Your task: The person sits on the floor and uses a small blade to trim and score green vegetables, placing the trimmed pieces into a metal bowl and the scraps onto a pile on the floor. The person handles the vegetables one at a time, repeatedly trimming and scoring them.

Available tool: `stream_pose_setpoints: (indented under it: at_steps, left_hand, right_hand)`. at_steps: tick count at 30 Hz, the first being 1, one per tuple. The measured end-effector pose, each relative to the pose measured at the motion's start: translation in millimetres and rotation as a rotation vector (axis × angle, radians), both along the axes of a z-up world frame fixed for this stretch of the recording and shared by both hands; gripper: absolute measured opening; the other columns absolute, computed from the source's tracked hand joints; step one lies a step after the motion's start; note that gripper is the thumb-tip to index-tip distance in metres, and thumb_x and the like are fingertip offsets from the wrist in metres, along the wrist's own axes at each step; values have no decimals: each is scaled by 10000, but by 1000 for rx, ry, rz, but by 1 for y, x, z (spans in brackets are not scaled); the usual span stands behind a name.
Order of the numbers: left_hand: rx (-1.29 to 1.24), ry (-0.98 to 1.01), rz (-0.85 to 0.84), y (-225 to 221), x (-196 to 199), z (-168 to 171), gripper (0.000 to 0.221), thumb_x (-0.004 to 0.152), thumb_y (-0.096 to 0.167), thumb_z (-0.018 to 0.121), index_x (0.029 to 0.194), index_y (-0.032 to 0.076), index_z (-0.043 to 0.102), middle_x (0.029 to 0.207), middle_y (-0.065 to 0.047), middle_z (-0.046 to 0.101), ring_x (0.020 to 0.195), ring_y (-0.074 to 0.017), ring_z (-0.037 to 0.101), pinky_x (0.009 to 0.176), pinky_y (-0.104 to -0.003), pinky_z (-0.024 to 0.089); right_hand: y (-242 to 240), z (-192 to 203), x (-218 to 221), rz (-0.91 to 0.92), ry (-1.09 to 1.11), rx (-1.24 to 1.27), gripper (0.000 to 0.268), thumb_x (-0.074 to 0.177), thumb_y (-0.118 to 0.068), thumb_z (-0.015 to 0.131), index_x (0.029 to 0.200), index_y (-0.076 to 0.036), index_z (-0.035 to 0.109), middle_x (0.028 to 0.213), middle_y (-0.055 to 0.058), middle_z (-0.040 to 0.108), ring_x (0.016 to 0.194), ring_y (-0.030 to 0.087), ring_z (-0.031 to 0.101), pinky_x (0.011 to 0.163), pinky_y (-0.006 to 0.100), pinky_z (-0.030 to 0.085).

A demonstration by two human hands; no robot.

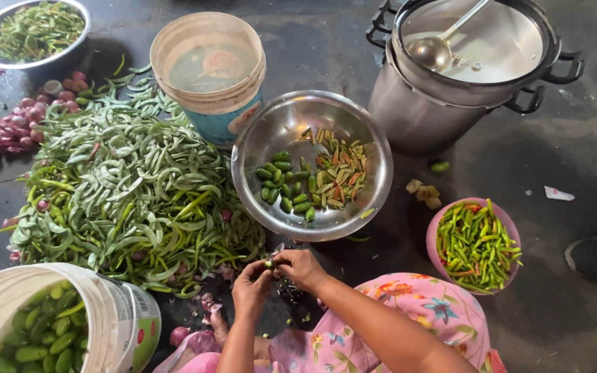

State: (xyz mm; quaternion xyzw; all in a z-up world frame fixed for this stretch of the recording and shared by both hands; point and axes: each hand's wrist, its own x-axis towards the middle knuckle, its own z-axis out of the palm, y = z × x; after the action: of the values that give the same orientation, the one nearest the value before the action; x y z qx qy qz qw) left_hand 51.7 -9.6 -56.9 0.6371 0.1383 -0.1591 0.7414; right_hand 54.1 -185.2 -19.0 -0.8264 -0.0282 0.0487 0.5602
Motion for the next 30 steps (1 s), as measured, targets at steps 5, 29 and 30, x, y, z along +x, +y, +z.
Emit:
stream_pose_setpoints:
  at_steps: [5, 29, 30]
  left_hand:
    - [-45, 59, -5, 2, 9, 1, 184, 916, 61, 728, 1097, 38, 753, 875, -56, 758, 649, -91, 604, 520, -224, 421]
    - [-298, -53, 140, -12, -11, -1, 161, 901, 17, 735, 1061, 13, 750, 909, -53, 770, 762, -120, 715, 677, -239, 571]
    - [-236, -93, 132, -13, -13, 4, 161, 887, -7, 738, 1047, 6, 758, 908, -51, 772, 773, -114, 717, 694, -238, 576]
  right_hand:
    - [3, 8, 3, -21, 51, 154, 152, 891, -2, 690, 1024, 14, 762, 841, 89, 775, 724, 105, 721, 672, 257, 581]
    - [-2, 4, -13, -69, 149, 265, 154, 911, -45, 701, 1055, -19, 751, 847, 35, 748, 730, 77, 638, 649, 238, 496]
    - [-4, 4, -13, -52, 127, 280, 149, 915, -35, 684, 1048, -16, 747, 853, 30, 749, 741, 70, 647, 661, 229, 508]
